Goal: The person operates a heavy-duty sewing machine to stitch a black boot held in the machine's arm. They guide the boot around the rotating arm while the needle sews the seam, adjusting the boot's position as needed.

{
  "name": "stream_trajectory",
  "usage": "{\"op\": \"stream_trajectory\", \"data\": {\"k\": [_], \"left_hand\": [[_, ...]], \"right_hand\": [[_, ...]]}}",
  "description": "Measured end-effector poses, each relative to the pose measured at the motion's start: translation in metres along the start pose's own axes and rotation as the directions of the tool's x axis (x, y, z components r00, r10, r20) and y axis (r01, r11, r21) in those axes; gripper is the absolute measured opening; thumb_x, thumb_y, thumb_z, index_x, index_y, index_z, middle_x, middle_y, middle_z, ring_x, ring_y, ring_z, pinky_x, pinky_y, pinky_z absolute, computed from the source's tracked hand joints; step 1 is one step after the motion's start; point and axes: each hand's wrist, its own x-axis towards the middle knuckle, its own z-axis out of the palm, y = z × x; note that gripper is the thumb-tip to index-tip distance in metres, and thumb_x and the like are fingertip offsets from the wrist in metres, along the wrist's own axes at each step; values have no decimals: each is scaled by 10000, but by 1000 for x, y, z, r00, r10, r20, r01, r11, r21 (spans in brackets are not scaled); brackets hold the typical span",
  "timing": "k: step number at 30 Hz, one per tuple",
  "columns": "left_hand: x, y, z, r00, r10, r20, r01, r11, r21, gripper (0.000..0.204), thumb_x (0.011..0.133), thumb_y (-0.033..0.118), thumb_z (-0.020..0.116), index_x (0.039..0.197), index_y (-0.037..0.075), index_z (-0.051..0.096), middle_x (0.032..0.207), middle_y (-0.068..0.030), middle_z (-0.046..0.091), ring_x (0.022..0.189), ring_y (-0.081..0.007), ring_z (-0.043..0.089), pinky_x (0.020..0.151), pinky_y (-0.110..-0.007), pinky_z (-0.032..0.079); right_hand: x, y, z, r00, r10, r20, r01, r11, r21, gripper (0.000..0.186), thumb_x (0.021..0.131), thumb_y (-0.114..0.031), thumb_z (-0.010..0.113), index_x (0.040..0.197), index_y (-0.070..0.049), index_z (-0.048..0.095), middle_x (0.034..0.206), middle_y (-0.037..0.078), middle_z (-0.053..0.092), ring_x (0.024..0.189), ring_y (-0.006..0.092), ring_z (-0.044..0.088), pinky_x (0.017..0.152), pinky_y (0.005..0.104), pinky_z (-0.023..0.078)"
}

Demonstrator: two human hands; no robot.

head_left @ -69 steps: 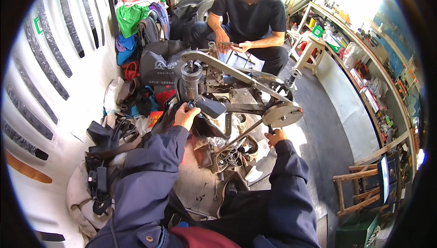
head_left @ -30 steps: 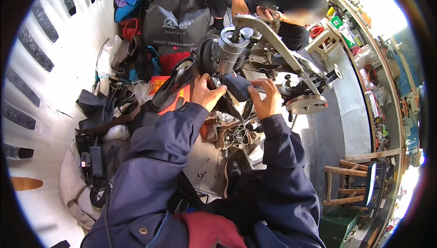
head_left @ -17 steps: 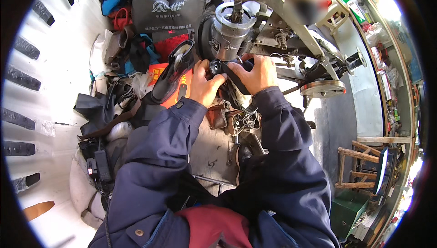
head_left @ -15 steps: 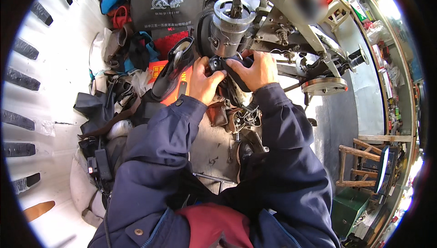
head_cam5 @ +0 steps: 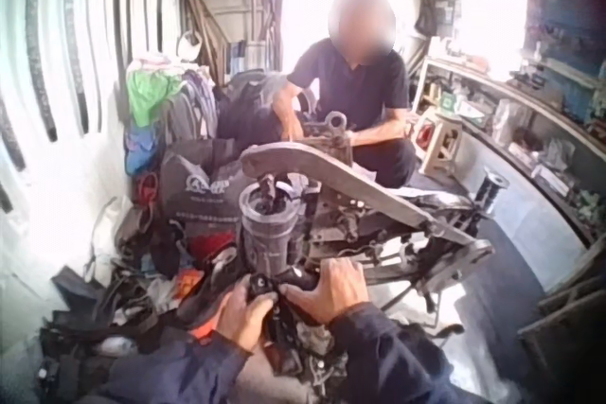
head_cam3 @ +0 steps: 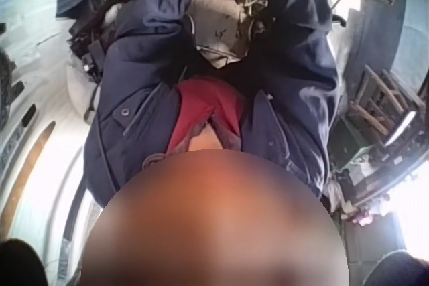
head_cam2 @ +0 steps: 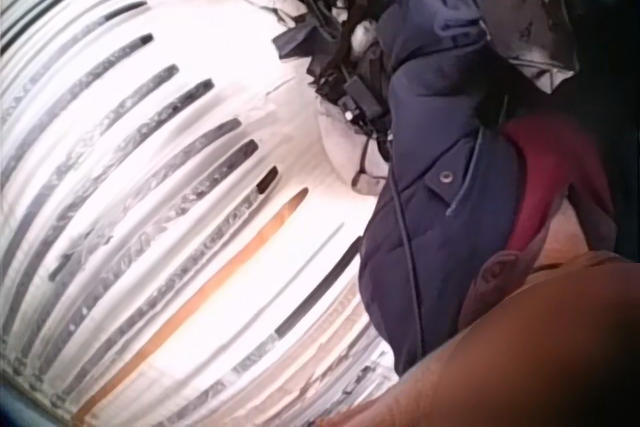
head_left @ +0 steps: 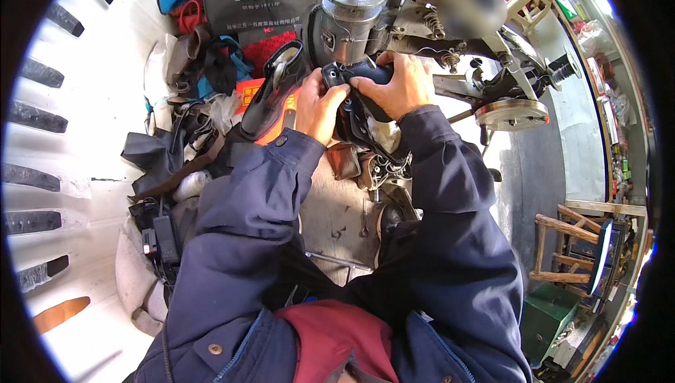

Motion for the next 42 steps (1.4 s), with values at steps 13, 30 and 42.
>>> {"op": "stream_trajectory", "data": {"k": [13,30,42], "left_hand": [[1,2,8,991,64,-120,-34,972,233,188,834,153,706,875,23,577,835,-10,578,750,-68,527,661,-260,444],[6,-4,5,987,76,-144,-32,959,283,253,775,167,711,865,-20,566,862,-84,533,755,-148,518,668,-306,435],[3,0,6,992,50,-115,-19,966,259,188,804,117,701,841,15,546,822,4,497,718,-71,475,632,-264,410]], "right_hand": [[-4,5,0,997,-69,-19,68,998,-13,605,632,-447,788,1009,12,675,984,204,659,994,333,615,951,418,421],[4,9,-18,979,-53,196,9,975,221,568,832,-525,710,773,32,608,643,113,598,624,166,567,596,345,458],[15,27,14,998,25,-57,-23,998,51,398,923,-447,587,951,-70,714,826,203,684,788,397,661,704,419,510]]}}
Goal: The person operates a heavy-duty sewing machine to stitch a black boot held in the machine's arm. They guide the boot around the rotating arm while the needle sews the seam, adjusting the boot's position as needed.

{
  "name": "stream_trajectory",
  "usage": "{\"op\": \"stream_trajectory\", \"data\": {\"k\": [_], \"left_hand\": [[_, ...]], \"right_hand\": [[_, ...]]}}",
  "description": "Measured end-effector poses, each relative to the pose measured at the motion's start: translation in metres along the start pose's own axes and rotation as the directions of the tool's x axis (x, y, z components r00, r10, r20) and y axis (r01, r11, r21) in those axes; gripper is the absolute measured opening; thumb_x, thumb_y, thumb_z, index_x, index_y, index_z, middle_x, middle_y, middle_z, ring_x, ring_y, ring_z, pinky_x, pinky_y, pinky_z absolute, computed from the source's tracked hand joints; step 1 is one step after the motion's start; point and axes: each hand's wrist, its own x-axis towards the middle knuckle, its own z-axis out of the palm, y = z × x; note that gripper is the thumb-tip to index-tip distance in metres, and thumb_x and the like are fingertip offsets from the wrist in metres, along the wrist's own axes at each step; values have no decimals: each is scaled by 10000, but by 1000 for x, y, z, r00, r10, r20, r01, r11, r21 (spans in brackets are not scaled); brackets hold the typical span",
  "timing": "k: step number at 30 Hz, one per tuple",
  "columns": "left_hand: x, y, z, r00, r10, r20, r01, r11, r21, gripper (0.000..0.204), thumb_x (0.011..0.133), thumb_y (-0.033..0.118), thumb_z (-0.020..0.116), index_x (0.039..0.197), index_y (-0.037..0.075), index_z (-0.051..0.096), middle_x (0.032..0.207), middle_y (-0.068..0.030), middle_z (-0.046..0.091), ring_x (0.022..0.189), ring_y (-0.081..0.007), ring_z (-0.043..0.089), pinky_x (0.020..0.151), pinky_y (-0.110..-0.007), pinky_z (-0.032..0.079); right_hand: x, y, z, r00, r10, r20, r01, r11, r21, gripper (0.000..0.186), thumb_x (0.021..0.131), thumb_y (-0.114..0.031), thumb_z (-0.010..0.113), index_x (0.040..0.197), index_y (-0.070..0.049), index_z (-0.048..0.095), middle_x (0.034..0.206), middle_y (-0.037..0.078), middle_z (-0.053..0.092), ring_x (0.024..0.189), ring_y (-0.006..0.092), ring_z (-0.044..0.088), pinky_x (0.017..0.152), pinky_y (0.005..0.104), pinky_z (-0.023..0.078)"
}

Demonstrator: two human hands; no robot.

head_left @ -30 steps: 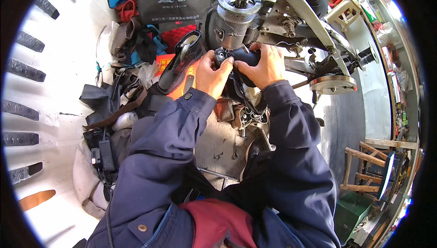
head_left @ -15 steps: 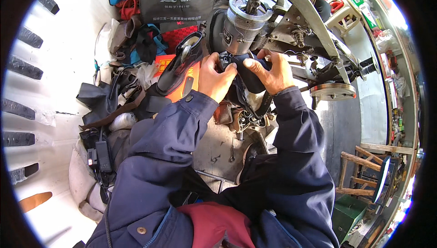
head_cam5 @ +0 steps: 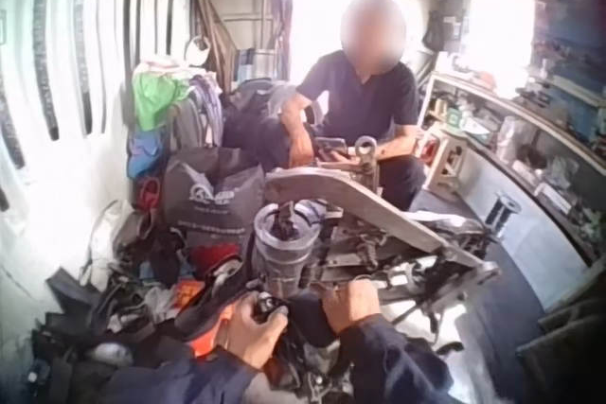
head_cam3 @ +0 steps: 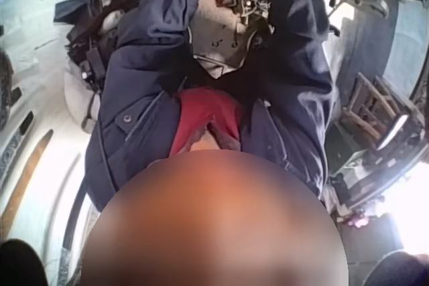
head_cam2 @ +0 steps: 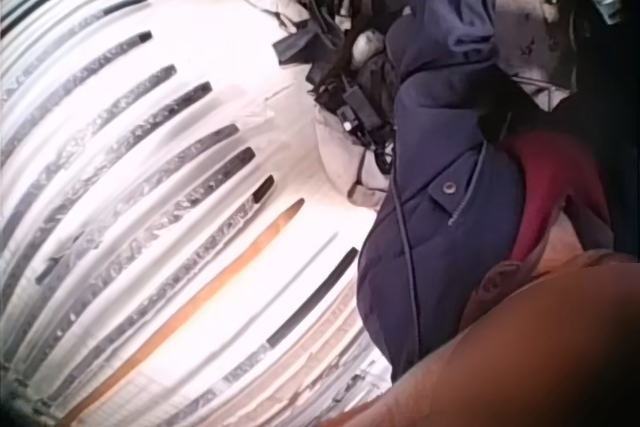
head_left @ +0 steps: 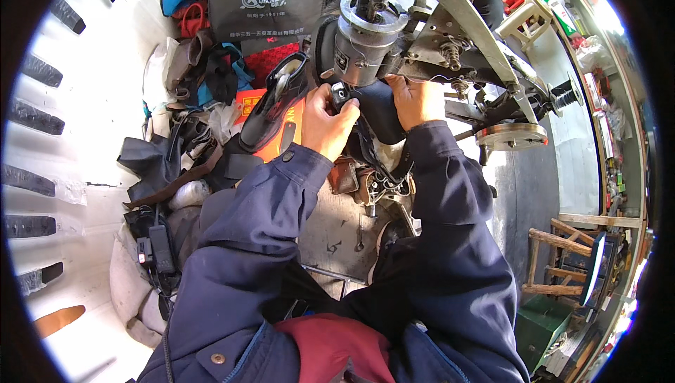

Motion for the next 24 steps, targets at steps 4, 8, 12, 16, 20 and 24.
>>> {"op": "stream_trajectory", "data": {"k": [4,8,12,16,20,24], "left_hand": [[2,-6,1,998,41,-40,-41,999,9,211,798,123,713,895,-7,579,885,-19,528,756,-89,517,691,-267,449],[3,-9,0,999,31,-29,-31,1000,2,262,797,128,722,963,-29,594,939,-41,557,787,-100,545,722,-277,470],[2,-6,1,999,27,-40,-29,999,-41,243,797,126,725,938,-25,598,913,-36,565,768,-98,543,696,-279,469],[1,-3,-1,1000,-22,2,22,1000,-8,166,838,119,687,953,14,630,858,11,622,773,-68,541,716,-246,458],[2,-8,0,999,-33,-8,33,999,-6,147,839,126,692,939,32,637,854,24,623,753,-55,551,688,-242,462],[3,-12,1,1000,0,-32,0,1000,9,140,835,114,694,936,34,639,845,29,618,746,-50,546,668,-237,456]], "right_hand": [[11,-3,8,974,199,107,-142,909,-392,478,882,-555,567,935,-111,737,822,202,688,782,386,669,712,447,517],[3,-17,-6,982,168,84,-156,979,-134,549,878,-559,585,904,-25,710,779,232,671,742,372,670,704,436,508],[-22,-17,-37,998,-68,-19,69,992,102,404,833,-397,715,904,-1,676,823,188,658,823,293,642,772,361,490],[-58,20,-79,982,-90,-165,124,970,208,190,853,-219,723,828,-43,657,764,92,673,723,207,663,667,324,503],[-97,95,-119,921,387,42,-389,910,141,387,907,-293,662,655,-12,578,575,47,589,482,82,530,462,263,428],[-126,169,-117,828,560,29,-551,822,-146,387,881,-388,685,929,-16,591,616,58,584,451,112,531,408,276,420]]}}
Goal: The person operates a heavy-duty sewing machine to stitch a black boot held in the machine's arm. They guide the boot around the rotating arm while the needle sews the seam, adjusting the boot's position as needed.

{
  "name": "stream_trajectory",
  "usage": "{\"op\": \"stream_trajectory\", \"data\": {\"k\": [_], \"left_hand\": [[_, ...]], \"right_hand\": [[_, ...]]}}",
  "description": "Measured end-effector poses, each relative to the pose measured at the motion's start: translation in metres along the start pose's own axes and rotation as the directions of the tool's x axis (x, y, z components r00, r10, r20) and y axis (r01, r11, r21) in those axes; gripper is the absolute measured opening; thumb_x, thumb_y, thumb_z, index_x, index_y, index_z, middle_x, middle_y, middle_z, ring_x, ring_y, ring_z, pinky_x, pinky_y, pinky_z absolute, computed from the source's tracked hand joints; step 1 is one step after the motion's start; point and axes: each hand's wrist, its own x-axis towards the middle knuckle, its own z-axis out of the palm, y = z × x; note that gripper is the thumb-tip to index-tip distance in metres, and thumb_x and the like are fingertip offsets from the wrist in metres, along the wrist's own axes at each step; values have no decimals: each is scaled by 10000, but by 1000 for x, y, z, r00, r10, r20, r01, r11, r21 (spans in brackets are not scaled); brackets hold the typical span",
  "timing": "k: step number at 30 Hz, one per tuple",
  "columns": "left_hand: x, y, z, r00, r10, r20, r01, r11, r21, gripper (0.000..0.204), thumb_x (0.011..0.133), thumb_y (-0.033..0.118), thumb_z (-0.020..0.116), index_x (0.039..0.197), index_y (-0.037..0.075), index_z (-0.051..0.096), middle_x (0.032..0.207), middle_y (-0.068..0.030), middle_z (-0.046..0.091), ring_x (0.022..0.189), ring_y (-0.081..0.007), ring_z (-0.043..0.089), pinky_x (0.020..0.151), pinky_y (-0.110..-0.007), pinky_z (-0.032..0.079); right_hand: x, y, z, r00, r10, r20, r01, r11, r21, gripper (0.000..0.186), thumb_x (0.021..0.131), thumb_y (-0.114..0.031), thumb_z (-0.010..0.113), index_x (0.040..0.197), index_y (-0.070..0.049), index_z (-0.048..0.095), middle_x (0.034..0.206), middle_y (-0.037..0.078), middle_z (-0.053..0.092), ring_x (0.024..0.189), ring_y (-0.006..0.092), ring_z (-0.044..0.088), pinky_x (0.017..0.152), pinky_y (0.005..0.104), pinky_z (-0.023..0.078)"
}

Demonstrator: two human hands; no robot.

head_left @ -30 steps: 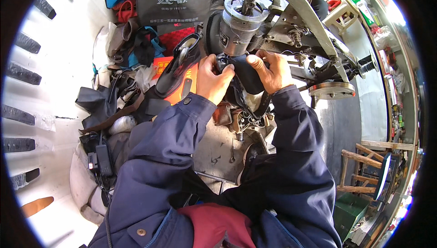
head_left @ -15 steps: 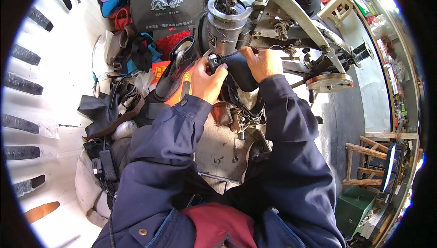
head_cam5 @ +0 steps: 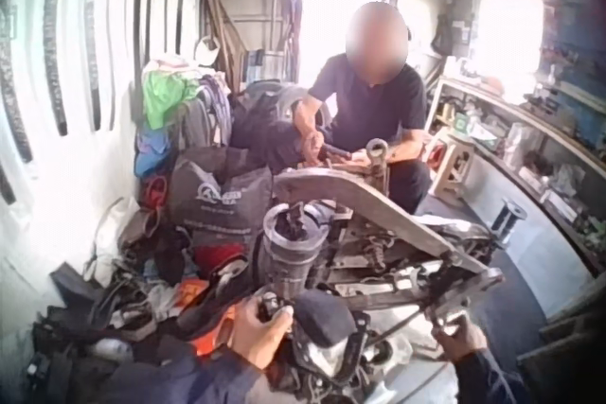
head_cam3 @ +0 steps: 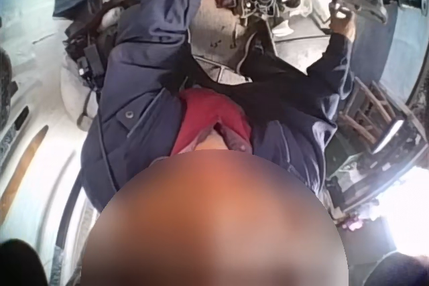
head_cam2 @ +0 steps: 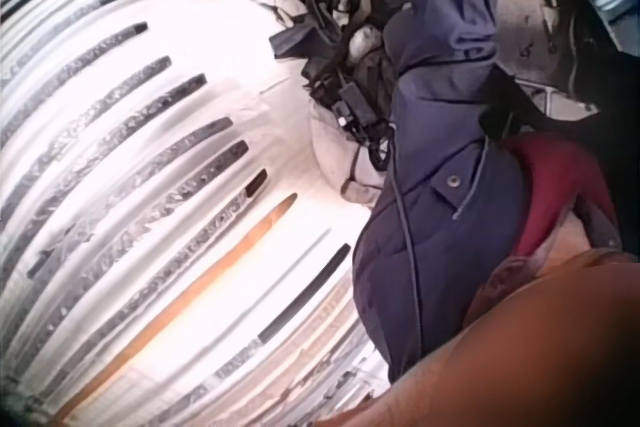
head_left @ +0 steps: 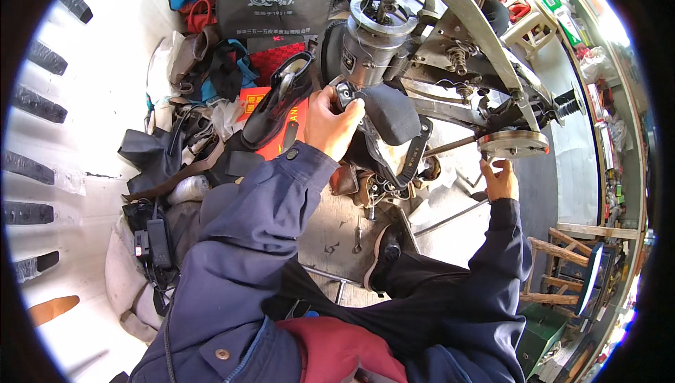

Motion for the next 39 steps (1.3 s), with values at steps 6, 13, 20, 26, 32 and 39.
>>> {"op": "stream_trajectory", "data": {"k": [6,13,20,26,32,39], "left_hand": [[-3,5,0,1000,28,-1,-28,996,-79,210,786,160,710,831,-19,609,835,-40,583,746,-102,532,668,-290,451],[1,0,0,998,-58,10,59,988,-143,126,817,67,707,908,33,626,818,30,591,721,-45,525,658,-219,431],[1,6,-4,987,-159,28,161,970,-184,123,823,100,708,907,46,636,811,35,603,700,-44,524,647,-211,417],[0,15,-3,990,-134,51,142,960,-241,227,813,131,729,992,21,645,862,14,624,744,-52,542,679,-225,441],[-2,22,-1,989,-144,27,146,957,-251,152,829,91,692,938,17,615,821,21,606,691,-43,530,618,-226,443],[2,18,-2,984,-172,47,179,952,-247,176,823,117,698,944,20,616,829,10,609,717,-44,524,638,-229,438]], "right_hand": [[17,19,45,967,155,201,-234,853,467,224,938,-289,584,912,-86,494,594,-2,453,376,97,404,329,271,307],[-7,-30,17,997,-22,71,-10,908,419,142,927,-214,606,917,-83,552,584,-9,458,404,80,404,358,255,308],[27,-4,-74,945,-66,-319,195,899,391,183,920,-200,584,871,-27,615,610,18,525,423,90,442,397,266,335],[55,75,-32,971,111,-211,-71,979,190,194,943,-227,584,944,-36,617,625,62,576,413,127,492,391,291,398],[10,-3,13,949,19,316,-120,945,306,191,938,-198,576,926,-10,550,553,44,530,404,149,549,375,267,433],[29,-4,-73,963,-119,-243,225,851,475,164,940,-167,592,924,-3,590,606,42,547,464,104,514,434,259,413]]}}
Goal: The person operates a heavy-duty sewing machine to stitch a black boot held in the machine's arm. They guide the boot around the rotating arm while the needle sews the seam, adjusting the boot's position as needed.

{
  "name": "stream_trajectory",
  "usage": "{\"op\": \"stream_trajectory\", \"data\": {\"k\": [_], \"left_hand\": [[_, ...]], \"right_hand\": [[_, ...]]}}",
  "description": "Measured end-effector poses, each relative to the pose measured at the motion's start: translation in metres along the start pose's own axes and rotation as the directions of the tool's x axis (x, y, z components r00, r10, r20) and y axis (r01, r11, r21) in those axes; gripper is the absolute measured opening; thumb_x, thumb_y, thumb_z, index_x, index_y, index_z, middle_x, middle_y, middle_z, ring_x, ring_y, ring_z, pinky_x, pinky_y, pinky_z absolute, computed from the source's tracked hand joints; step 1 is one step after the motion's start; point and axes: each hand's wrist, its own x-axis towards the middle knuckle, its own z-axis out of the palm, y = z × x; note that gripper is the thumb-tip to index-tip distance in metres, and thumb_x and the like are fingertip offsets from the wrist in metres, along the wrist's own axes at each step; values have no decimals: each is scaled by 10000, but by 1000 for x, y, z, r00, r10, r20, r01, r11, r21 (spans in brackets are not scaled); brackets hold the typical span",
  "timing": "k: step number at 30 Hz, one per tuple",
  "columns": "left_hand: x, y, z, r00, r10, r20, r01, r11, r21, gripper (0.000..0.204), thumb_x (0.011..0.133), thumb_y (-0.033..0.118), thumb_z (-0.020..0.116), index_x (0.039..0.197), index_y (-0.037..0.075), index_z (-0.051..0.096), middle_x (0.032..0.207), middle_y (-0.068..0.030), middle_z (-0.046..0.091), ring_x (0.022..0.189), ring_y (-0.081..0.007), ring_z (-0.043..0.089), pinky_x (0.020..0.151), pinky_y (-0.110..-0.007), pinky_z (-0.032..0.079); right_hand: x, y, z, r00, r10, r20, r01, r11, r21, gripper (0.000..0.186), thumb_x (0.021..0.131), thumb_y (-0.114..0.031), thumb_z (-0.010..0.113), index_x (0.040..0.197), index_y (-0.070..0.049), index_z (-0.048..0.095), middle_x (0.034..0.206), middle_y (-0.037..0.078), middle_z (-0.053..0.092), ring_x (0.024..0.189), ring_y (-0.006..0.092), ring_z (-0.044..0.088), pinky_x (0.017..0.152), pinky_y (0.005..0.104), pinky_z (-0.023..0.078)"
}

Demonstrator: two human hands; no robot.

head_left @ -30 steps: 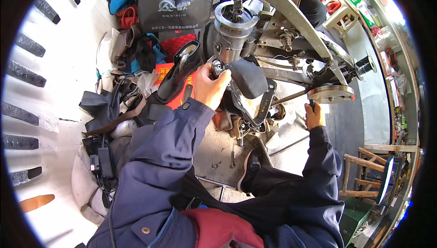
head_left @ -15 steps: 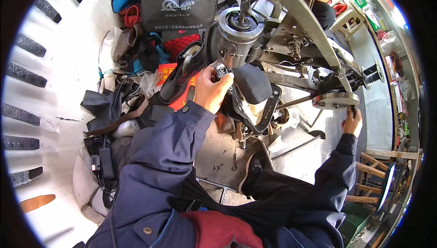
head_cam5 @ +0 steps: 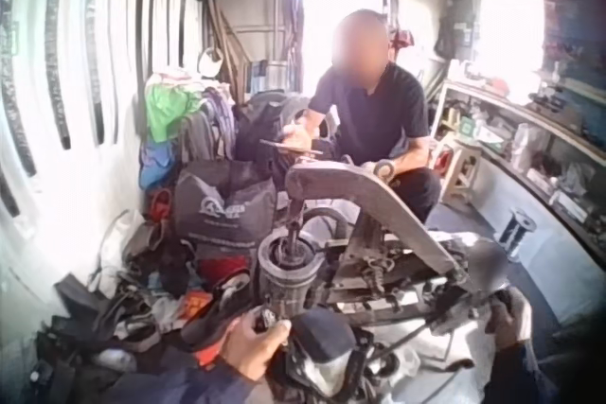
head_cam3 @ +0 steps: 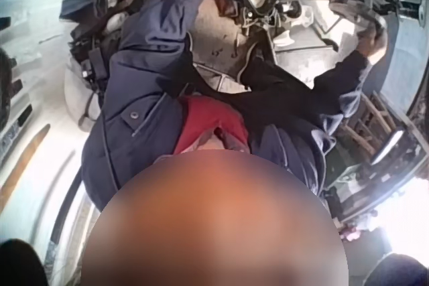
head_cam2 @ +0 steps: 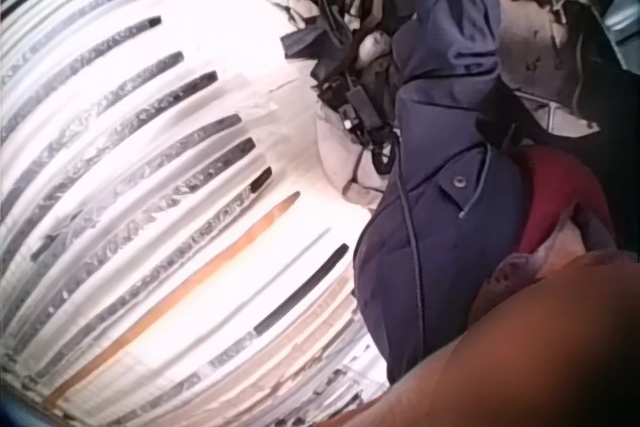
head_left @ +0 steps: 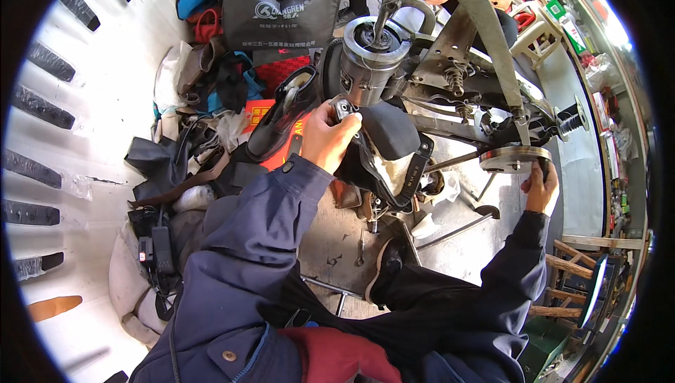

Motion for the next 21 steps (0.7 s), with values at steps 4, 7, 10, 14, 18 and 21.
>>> {"op": "stream_trajectory", "data": {"k": [4,7,10,14,18,21], "left_hand": [[0,3,-1,1000,3,14,-3,1000,3,179,818,136,700,927,17,622,811,15,602,713,-44,514,633,-231,431],[0,5,-3,999,-22,39,20,999,35,259,815,172,718,990,-1,635,869,-3,624,760,-61,539,680,-239,440],[1,4,-6,998,-34,48,30,997,74,299,817,192,726,1021,-9,639,897,-12,635,780,-70,551,701,-241,443],[4,1,-5,997,82,16,-83,985,150,174,796,151,703,846,8,616,741,31,578,660,-41,478,576,-242,402],[3,-1,-4,997,75,30,-77,995,60,184,790,159,705,811,7,605,727,30,570,658,-45,472,575,-250,399],[2,-1,-4,996,84,12,-85,993,88,182,792,157,703,803,7,599,724,31,565,651,-46,470,571,-252,400]], "right_hand": [[16,65,-17,970,125,-209,-189,927,-323,161,940,-193,604,966,-34,607,658,64,590,458,126,533,440,288,432],[1,101,6,966,244,-80,-255,875,-411,217,936,-221,602,1031,-27,583,713,121,644,476,188,591,465,347,470],[-27,105,49,928,334,164,-207,830,-519,297,920,-289,605,1082,-43,565,705,148,665,519,263,650,508,404,499],[-38,69,75,917,340,210,-148,778,-611,388,906,-309,609,1170,-31,551,705,151,645,549,241,655,522,378,518],[-39,0,56,949,238,207,31,583,-812,546,802,-480,675,1154,-65,639,848,148,727,842,325,701,770,410,527],[-43,-49,56,968,145,204,5,804,-595,462,793,-429,726,997,-15,701,831,136,717,752,258,701,700,378,535]]}}
